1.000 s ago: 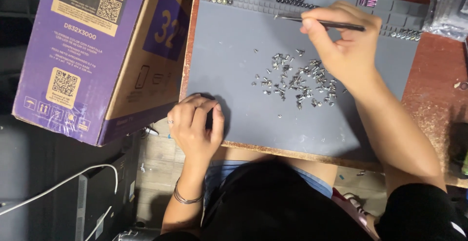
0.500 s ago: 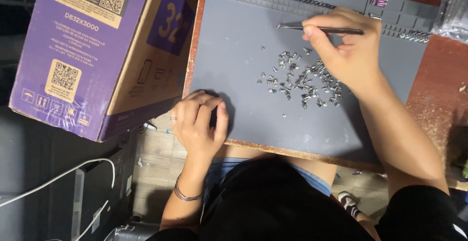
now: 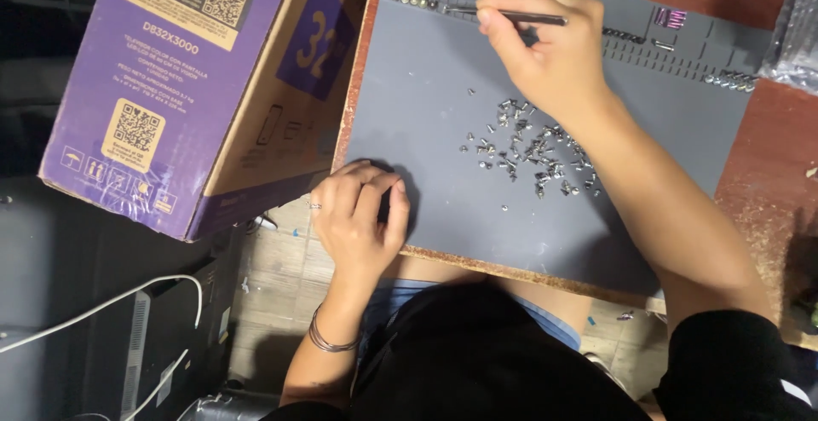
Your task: Sorting small screws from a pile into organized slots on a magnetic repair mat using tweezers.
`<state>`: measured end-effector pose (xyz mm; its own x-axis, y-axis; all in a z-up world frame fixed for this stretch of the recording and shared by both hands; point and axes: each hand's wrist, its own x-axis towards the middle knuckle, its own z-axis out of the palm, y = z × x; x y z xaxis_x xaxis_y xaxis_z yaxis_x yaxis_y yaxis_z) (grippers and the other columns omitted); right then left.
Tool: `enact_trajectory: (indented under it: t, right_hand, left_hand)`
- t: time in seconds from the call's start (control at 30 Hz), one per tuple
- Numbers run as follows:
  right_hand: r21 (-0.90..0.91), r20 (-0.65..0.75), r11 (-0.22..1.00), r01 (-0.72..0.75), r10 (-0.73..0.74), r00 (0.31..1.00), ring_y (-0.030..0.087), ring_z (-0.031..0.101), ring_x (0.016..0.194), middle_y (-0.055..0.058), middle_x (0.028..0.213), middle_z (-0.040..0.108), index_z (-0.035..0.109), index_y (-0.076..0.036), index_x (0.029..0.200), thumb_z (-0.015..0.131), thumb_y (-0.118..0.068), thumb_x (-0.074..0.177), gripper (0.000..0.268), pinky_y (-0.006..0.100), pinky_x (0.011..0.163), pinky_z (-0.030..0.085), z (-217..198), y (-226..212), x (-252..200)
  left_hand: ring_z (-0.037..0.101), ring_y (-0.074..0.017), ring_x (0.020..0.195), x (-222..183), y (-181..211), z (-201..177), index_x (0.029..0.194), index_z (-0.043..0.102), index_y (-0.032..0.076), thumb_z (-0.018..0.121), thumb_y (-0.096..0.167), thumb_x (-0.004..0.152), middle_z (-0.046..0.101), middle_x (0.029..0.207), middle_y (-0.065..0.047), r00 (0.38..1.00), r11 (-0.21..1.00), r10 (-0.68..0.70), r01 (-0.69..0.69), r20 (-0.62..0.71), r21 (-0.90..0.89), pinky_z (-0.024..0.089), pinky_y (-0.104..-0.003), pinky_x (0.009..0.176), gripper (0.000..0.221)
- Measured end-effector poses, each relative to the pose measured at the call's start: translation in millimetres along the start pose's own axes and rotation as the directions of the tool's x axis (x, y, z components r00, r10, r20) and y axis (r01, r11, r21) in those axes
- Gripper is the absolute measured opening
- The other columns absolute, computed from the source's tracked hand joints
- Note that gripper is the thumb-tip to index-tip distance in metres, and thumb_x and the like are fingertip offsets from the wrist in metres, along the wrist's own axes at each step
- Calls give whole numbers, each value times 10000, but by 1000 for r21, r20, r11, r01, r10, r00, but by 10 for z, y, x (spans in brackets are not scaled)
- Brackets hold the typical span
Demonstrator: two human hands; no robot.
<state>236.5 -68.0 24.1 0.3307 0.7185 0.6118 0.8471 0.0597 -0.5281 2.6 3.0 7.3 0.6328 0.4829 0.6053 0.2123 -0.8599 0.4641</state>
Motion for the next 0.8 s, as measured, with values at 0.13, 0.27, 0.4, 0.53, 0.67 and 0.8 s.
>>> enact_trajectory:
  t: [0.13, 0.27, 0.4, 0.53, 0.67, 0.8]
  right_hand:
    - [-24, 0, 1000, 4, -4, 1000, 192, 451, 598, 57, 671, 563, 651, 8, 848, 624, 70, 945, 119, 304, 635, 380, 79, 66, -13]
    - [-26, -9, 1000, -5, 5, 1000, 187, 481, 608, 49, 696, 608, 661, 18, 867, 609, 46, 957, 108, 302, 638, 398, 99, 66, -29]
    - [-29, -19, 1000, 0, -1, 1000, 194, 517, 627, 55, 705, 620, 671, 30, 873, 612, 46, 954, 102, 308, 651, 416, 101, 62, -25]
    - [-9, -18, 1000, -6, 6, 1000, 199, 522, 629, 75, 720, 623, 662, 44, 897, 610, 62, 954, 80, 312, 653, 423, 92, 42, -32]
    - [-27, -48, 1000, -14, 13, 999, 204, 495, 599, 94, 696, 602, 679, 46, 903, 652, 77, 926, 47, 310, 619, 414, 66, 60, -66]
    - [-35, -19, 999, -30, 30, 999, 233, 525, 646, 123, 747, 624, 691, 63, 908, 659, 66, 946, 50, 343, 657, 417, -109, -30, -114]
  left_hand:
    - [598, -200, 805, -1, -6, -3, 775, 622, 108, 566, 134, 861, 589, 822, -17, 1000, 1000, -10, 10, 1, 3, 367, -291, 707, 106]
    - [602, -198, 809, -17, -11, 6, 768, 616, 114, 558, 137, 866, 588, 815, -9, 1000, 1000, -17, 17, -4, 4, 372, -286, 728, 116]
    - [605, -195, 817, -17, -10, 3, 774, 620, 116, 558, 142, 867, 589, 820, -4, 1000, 1000, -28, 28, -3, 0, 366, -280, 732, 115]
    - [604, -193, 814, -23, -12, 5, 771, 617, 120, 565, 141, 862, 588, 817, -4, 1000, 1000, -25, 25, -5, 0, 355, -279, 724, 108]
    - [605, -192, 818, -16, -5, -5, 776, 617, 122, 564, 140, 862, 592, 824, -1, 999, 1000, -31, 31, 6, 4, 359, -283, 727, 103]
    - [603, -194, 800, -8, -8, 1, 766, 621, 116, 562, 136, 861, 587, 809, -3, 1000, 1000, -25, 25, 1, -6, 361, -286, 719, 113]
